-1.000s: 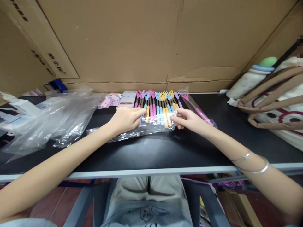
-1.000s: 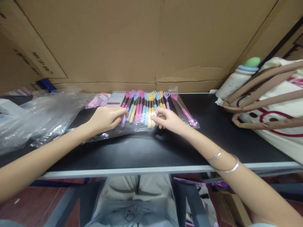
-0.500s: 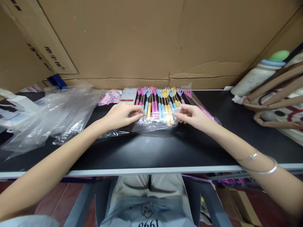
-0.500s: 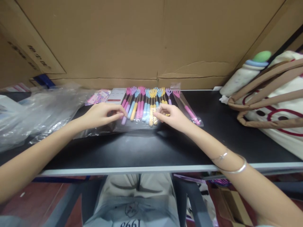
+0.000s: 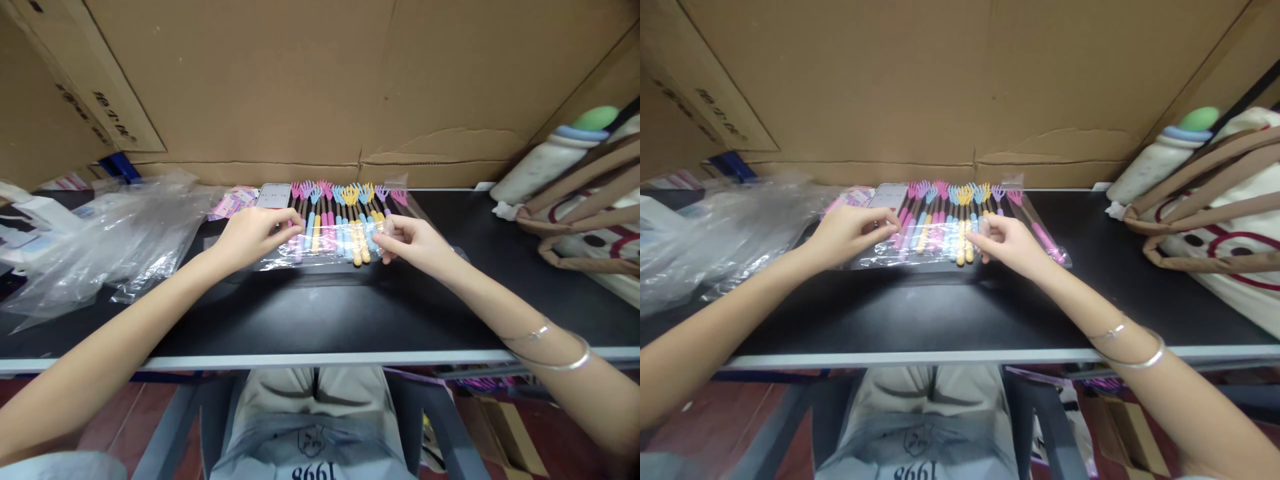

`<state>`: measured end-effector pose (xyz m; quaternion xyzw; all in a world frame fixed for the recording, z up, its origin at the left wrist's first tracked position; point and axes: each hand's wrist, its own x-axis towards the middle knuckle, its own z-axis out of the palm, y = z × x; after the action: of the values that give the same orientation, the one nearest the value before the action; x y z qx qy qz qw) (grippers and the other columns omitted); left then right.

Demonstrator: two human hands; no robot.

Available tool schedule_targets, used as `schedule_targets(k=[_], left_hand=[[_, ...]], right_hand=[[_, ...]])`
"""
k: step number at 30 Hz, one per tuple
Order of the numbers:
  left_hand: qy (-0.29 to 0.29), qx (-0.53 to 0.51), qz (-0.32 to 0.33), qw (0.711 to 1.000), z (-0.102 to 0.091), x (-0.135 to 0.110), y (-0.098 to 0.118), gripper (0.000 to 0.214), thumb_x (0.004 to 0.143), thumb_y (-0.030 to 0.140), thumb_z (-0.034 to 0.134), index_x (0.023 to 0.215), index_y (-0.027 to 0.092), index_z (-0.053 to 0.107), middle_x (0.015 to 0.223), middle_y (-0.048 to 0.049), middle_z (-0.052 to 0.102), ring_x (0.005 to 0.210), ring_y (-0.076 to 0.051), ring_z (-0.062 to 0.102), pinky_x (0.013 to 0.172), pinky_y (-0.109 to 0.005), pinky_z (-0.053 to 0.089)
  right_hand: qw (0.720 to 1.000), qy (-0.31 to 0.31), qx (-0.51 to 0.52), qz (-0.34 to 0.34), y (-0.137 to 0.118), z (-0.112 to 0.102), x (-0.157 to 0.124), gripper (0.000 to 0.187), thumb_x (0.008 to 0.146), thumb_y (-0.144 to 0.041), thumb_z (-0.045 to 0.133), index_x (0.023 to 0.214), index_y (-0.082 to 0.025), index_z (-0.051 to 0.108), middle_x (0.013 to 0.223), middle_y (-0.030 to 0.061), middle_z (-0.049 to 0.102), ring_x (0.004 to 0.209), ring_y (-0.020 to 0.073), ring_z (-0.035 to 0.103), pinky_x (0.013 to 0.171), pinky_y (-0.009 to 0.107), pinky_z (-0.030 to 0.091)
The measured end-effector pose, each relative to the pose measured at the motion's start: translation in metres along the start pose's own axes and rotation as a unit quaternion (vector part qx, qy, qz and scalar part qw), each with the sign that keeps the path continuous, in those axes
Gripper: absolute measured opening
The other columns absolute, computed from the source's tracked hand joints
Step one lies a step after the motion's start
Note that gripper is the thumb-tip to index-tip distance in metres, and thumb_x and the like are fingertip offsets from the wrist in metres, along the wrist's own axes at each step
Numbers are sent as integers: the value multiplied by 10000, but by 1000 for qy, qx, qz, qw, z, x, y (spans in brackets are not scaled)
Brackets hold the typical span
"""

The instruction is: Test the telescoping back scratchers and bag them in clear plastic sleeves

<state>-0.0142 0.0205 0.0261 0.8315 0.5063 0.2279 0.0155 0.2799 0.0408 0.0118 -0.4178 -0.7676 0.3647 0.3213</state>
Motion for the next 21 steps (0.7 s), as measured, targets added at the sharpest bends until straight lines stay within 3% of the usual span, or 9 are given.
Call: schedule_targets(k=[4,10,21], left_hand=[[-3,4,12,1000,1,0,-1,290,903,440,475,895,231,676,594,45,594,509,-99,460,559,-220,284],[-4,1,26,1000,1,-1,-2,292,914,433,458,891,237,673,606,43,622,530,-107,500,566,-217,293],[9,22,21,999,1,1,-5,297,911,460,462,921,252,674,594,46,623,534,-116,509,572,-220,304]], right_hand=[[998,-36,54,24,-1,2,-1,508,749,-553,682,703,-219,302,547,-37,557,426,131,574,437,250,427],[997,-52,63,16,1,3,-2,468,785,-524,665,760,-223,306,467,-83,502,351,118,533,380,221,398],[999,-11,42,10,1,1,-2,542,725,-573,704,704,-217,296,431,-106,391,324,78,455,375,209,317]])
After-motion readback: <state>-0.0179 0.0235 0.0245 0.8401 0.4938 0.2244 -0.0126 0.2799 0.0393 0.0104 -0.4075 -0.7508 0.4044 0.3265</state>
